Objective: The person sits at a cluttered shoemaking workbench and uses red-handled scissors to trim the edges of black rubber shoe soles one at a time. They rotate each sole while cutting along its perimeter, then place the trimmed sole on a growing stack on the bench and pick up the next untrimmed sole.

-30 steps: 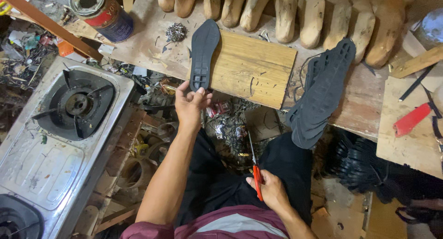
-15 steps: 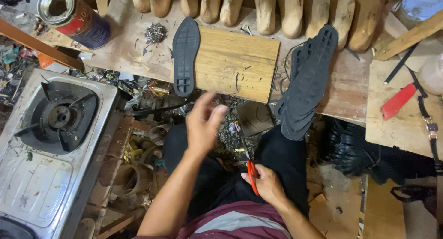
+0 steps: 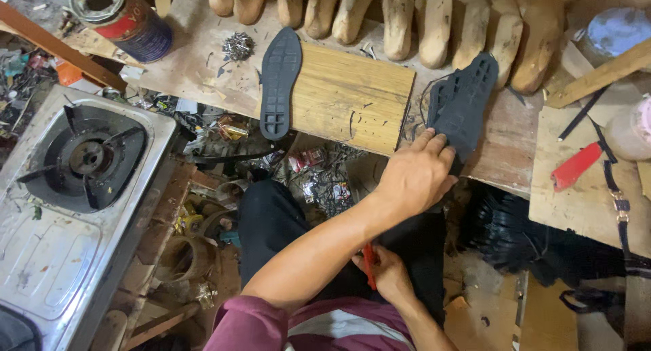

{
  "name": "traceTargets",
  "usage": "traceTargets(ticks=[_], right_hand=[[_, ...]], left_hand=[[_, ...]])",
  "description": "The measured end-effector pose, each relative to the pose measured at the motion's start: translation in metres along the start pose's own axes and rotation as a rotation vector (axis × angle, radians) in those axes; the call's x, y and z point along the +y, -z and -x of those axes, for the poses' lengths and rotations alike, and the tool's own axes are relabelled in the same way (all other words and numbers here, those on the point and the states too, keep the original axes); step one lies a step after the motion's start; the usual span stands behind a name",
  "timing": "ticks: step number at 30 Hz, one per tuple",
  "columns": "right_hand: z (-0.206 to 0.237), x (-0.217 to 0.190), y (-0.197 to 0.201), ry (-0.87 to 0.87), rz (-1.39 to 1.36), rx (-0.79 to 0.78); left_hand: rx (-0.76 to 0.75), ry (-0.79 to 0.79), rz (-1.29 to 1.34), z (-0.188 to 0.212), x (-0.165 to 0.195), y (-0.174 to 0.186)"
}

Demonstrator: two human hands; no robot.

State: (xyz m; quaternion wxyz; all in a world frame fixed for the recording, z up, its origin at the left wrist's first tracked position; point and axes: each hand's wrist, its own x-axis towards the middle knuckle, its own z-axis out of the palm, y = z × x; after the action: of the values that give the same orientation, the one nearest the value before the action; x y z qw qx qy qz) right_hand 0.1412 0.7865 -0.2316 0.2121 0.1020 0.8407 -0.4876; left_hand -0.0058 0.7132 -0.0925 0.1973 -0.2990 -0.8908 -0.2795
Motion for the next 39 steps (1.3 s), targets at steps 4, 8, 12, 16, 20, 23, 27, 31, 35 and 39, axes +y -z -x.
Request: traceTargets(ticks=[4, 8, 12, 16, 20, 23, 27, 31, 35, 39], right_hand=[[0.001, -0.005, 0.0, -0.09, -0.032, -0.009], [0.002, -0.007, -0.002, 0.087, 0.123, 0.055], [0.003, -0.011, -0.003, -0.017, 0.065, -0.017], [0.005, -0.017, -0.007, 0.056, 0.091, -0.002], [0.006, -0.019, -0.009, 0.046, 0.125, -0.007], [0.007, -0.015, -0.007, 0.065, 0.142, 0.01], [0.002, -0.003, -0.005, -0.046, -0.238, -0.05], [-0.003, 0.009, 0.007, -0.003, -0.605, -0.153], [-0.007, 0.007, 0.011, 0.468, -0.786, -0.399], [0.003, -0.015, 0.002, 0.371, -0.532, -0.356]], left_hand=[[-0.064, -0.062, 0.061, -0.003, -0.013, 0.0], [0.044, -0.012, 0.234, 0.005, -0.026, 0.013], [0.24, -0.013, 0.266, 0.014, -0.044, 0.032], [0.274, -0.006, 0.35, 0.016, -0.052, 0.043], [0.255, -0.108, 0.415, 0.016, -0.041, 0.056], [0.394, -0.183, 0.415, 0.019, -0.031, 0.085], [0.486, -0.158, 0.464, 0.045, -0.023, 0.146], [0.476, 0.017, 0.783, 0.09, -0.025, 0.174], [0.296, 0.438, 0.857, 0.116, -0.047, 0.132], [0.246, 0.698, 0.98, 0.143, -0.072, 0.08]])
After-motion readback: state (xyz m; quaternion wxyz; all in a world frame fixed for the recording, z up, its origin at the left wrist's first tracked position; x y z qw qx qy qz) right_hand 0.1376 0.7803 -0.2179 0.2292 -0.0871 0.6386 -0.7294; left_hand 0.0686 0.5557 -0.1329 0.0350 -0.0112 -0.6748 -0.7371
